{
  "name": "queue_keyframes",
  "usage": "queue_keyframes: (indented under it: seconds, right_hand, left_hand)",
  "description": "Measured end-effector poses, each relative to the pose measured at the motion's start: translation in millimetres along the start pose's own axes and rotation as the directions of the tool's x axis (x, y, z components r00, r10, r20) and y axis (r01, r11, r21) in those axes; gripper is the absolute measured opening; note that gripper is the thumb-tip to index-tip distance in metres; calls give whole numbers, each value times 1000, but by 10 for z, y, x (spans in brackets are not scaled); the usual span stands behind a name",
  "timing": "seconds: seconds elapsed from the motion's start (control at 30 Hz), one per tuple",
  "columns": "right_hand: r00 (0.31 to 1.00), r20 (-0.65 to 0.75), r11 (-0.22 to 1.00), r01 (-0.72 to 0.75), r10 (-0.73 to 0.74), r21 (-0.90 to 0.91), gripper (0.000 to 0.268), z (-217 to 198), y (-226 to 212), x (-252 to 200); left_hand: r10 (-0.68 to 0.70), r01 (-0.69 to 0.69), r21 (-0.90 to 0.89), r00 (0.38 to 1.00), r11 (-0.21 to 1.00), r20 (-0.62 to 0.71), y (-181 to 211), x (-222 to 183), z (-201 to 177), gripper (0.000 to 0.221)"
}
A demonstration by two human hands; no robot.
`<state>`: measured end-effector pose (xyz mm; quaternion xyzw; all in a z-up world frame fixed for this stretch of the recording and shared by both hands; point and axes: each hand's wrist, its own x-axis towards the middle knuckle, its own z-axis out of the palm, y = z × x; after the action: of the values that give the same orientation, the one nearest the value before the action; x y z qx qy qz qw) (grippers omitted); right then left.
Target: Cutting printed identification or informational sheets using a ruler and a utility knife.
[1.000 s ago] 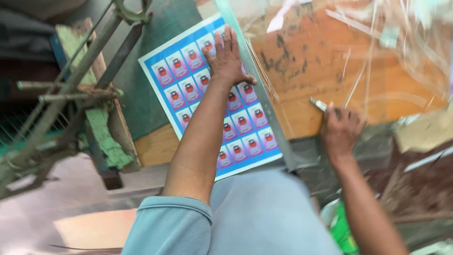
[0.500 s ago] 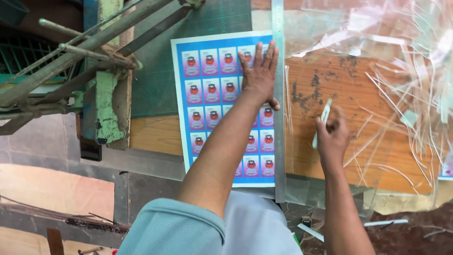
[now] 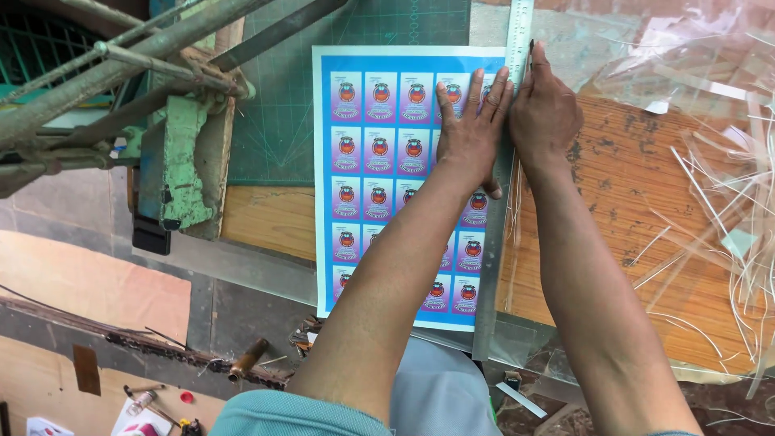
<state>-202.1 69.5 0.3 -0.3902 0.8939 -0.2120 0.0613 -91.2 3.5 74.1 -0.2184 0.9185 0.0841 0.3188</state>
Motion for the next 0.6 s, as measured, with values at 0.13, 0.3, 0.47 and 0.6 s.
queue_keyframes:
  seconds: [0.13, 0.3, 0.47, 0.6]
  right_hand:
    - [997, 60, 996, -44, 49, -75, 39, -22, -96, 33]
    - [993, -7, 983, 119, -121, -139, 46, 1, -61, 105]
    - [980, 12, 973, 197, -197, -119, 26, -31, -15, 111]
    - [975, 12, 968, 223, -223, -119, 21, 12, 42, 87]
  left_hand:
    - [-4, 4, 7, 1000, 1000, -17, 1, -21, -11, 170]
    - [4, -4, 20, 1000, 1000, -17, -6, 21, 23, 168]
    - [9, -8, 23, 999, 1000, -31, 42, 45, 99, 166]
    - [-2, 2, 23, 1000, 1000, -5, 43, 65, 68, 170]
